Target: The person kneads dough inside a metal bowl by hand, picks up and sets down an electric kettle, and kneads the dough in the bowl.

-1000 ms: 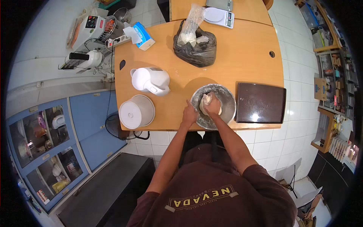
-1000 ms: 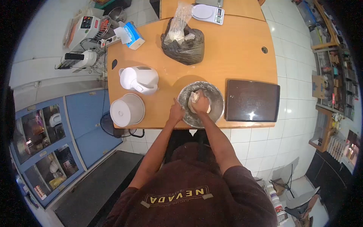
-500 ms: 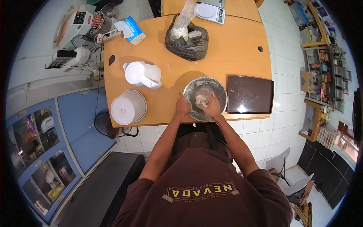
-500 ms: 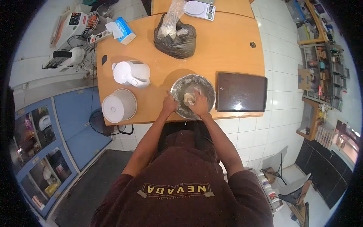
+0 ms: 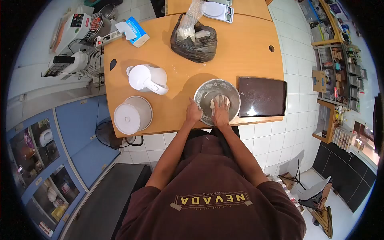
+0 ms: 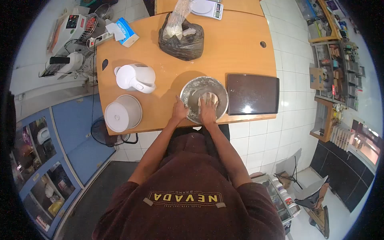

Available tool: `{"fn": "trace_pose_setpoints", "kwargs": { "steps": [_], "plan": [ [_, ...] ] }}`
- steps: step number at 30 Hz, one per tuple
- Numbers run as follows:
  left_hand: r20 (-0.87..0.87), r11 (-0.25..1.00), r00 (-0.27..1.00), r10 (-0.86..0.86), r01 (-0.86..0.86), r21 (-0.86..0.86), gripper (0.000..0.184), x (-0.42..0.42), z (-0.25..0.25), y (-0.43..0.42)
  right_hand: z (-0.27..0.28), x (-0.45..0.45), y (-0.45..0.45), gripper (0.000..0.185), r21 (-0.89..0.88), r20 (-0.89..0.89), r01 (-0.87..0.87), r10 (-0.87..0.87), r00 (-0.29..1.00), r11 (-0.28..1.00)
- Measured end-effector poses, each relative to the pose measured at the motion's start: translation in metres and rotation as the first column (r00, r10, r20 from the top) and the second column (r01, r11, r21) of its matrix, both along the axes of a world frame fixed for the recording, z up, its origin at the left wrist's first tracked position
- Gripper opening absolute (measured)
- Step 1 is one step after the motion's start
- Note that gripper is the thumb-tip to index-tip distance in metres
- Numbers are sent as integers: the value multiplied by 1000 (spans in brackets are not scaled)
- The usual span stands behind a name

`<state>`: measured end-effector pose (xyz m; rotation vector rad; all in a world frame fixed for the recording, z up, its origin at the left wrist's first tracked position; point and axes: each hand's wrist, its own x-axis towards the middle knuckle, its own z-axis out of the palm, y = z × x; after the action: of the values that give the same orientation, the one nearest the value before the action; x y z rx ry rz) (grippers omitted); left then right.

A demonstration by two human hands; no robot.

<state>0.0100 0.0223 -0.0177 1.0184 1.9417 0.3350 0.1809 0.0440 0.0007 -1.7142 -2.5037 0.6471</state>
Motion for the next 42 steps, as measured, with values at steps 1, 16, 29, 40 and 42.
{"fn": "trace_pose_setpoints", "kwargs": {
  "steps": [1,16,29,40,42],
  "plan": [
    [0,1000,1000,-12,12,-4,94,0,-1,0,-8,-1,4,60,8,1,26,-26,1000,1000],
    [65,998,997,-50,49,27,94,-3,17,3,-25,-26,49,54,-31,123,45,-41,992,998],
    [35,998,997,-66,66,7,95,-5,18,8,-33,-15,61,60,-105,-260,299,-317,912,948],
    [-62,996,994,-85,87,27,91,-5,12,9,43,18,29,70,-185,-190,-43,7,982,982],
    [-22,997,996,-82,82,12,89,-6,12,11,54,15,32,73,-156,-79,-186,176,981,970]
  ]
}}
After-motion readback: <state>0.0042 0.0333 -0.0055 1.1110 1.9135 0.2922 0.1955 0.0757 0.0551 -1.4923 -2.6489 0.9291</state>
